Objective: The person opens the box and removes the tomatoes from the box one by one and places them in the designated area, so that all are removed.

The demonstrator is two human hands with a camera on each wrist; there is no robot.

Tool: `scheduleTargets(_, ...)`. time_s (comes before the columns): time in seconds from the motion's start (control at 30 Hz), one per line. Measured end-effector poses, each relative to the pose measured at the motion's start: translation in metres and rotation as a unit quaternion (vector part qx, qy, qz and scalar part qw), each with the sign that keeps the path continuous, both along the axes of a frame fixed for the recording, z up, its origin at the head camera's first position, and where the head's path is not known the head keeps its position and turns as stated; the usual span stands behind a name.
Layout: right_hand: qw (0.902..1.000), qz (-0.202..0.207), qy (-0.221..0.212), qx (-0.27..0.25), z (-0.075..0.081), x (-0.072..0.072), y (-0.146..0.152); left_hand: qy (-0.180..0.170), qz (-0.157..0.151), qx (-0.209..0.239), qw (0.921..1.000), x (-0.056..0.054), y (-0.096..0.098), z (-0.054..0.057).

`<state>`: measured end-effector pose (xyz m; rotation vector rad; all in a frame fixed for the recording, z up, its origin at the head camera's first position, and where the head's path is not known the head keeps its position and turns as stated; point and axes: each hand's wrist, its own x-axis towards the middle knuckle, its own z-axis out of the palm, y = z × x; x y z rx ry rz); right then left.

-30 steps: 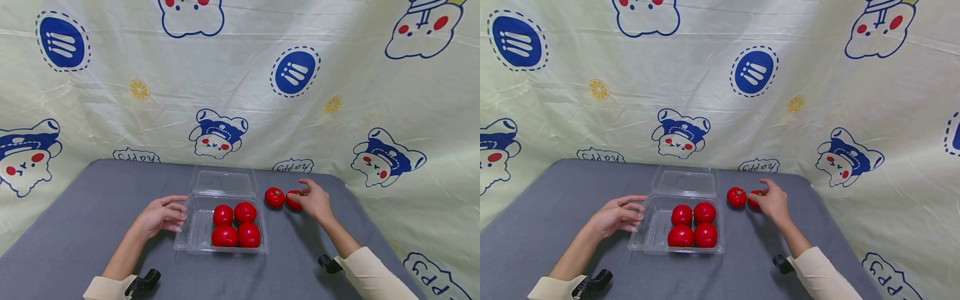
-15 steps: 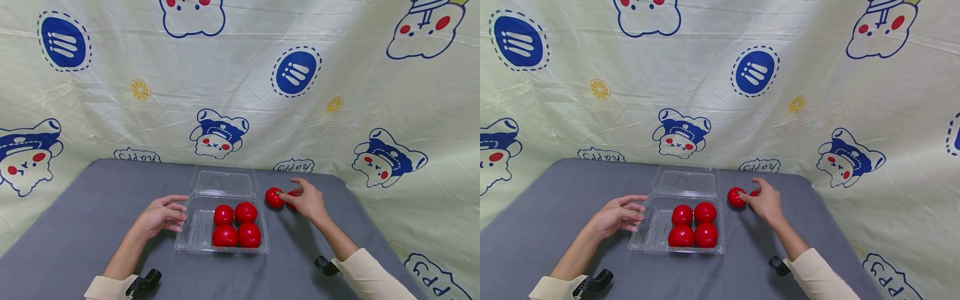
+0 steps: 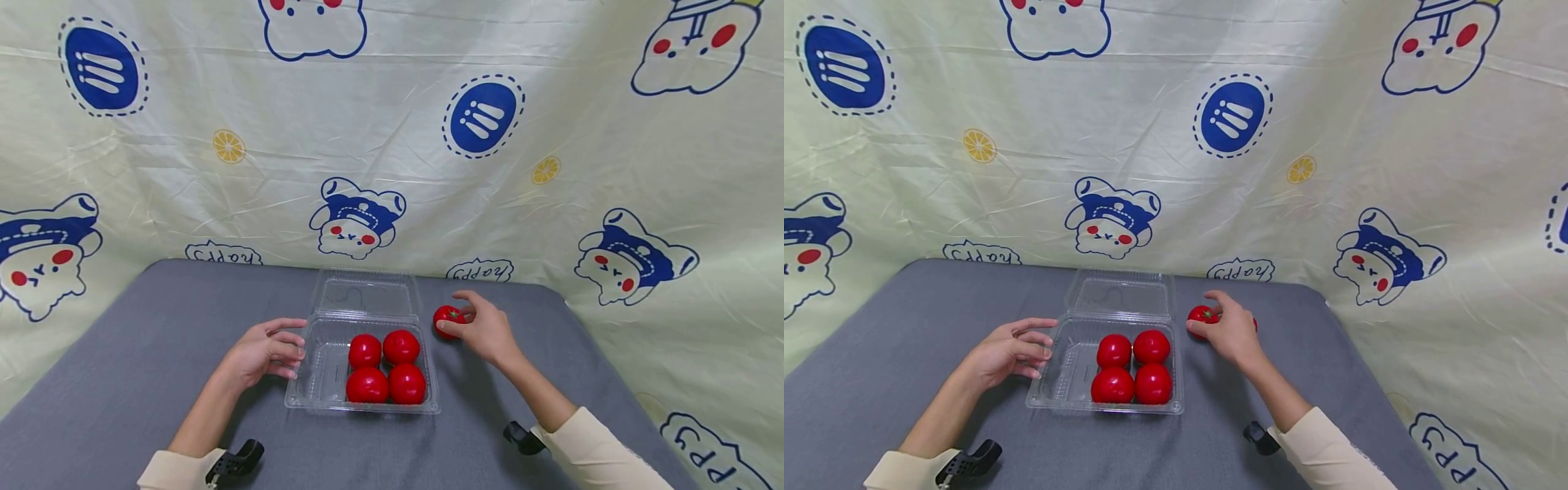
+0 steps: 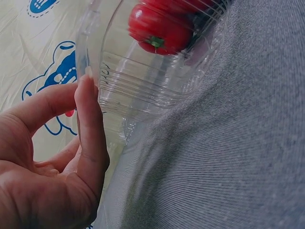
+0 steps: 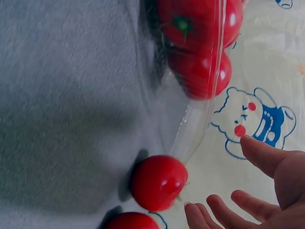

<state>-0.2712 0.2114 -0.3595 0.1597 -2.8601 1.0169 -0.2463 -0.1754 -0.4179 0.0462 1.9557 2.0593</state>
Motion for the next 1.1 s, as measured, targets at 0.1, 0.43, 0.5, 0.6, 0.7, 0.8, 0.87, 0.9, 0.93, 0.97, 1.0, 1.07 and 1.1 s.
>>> scheduleTargets(0.1,0.9998,0.015,-0.007,-0.011,0.001,0.003,-0.006,0.002,0.001,-0.001,1.0,0.0,0.0,0.0)
scheduleTargets(0.43,0.9992,0.033,-0.013,-0.018,0.002,0.009,-0.018,0.001,0.002,-0.003,1.0,0.0,0.001,0.0)
scheduleTargets(0.5,0.9994,0.032,-0.01,-0.011,0.003,0.01,-0.02,0.001,0.001,-0.003,1.0,0.0,0.001,0.001)
scheduleTargets(0.6,0.9993,0.037,-0.006,-0.004,0.004,0.011,-0.023,0.001,0.002,-0.004,1.0,0.0,0.001,0.002)
scheduleTargets(0.7,0.9988,0.049,-0.006,-0.004,0.005,0.013,-0.028,0.001,0.003,-0.004,1.0,0.0,0.001,0.002)
scheduleTargets(0.8,0.9979,0.064,-0.009,-0.006,0.005,0.014,-0.032,0.001,0.004,-0.005,1.0,0.0,0.001,0.001)
scheduleTargets(0.87,0.997,0.076,-0.012,-0.007,0.005,0.015,-0.035,0.001,0.005,-0.007,1.0,0.0,0.001,0.001)
scheduleTargets(0.9,0.9965,0.082,-0.015,-0.009,0.004,0.016,-0.036,0.0,0.005,-0.007,1.0,0.0,0.001,0.001)
scheduleTargets(0.93,0.9961,0.086,-0.017,-0.011,0.004,0.016,-0.038,0.0,0.005,-0.008,1.0,0.0,0.001,0.001)
scheduleTargets(0.97,0.9956,0.091,-0.019,-0.012,0.004,0.017,-0.039,0.0,0.005,-0.009,0.9999,-0.001,0.001,0.001)
scheduleTargets(1.0,0.9953,0.094,-0.02,-0.012,0.004,0.017,-0.04,0.001,0.005,-0.01,0.9999,-0.001,0.001,0.001)
scheduleTargets(1.07,0.9945,0.1,-0.024,-0.016,0.003,0.019,-0.044,0.001,0.006,-0.011,0.9999,-0.001,0.001,0.0)
scheduleTargets(1.1,0.9944,0.102,-0.025,-0.017,0.003,0.02,-0.046,0.001,0.006,-0.011,0.9999,-0.001,0.001,0.0)
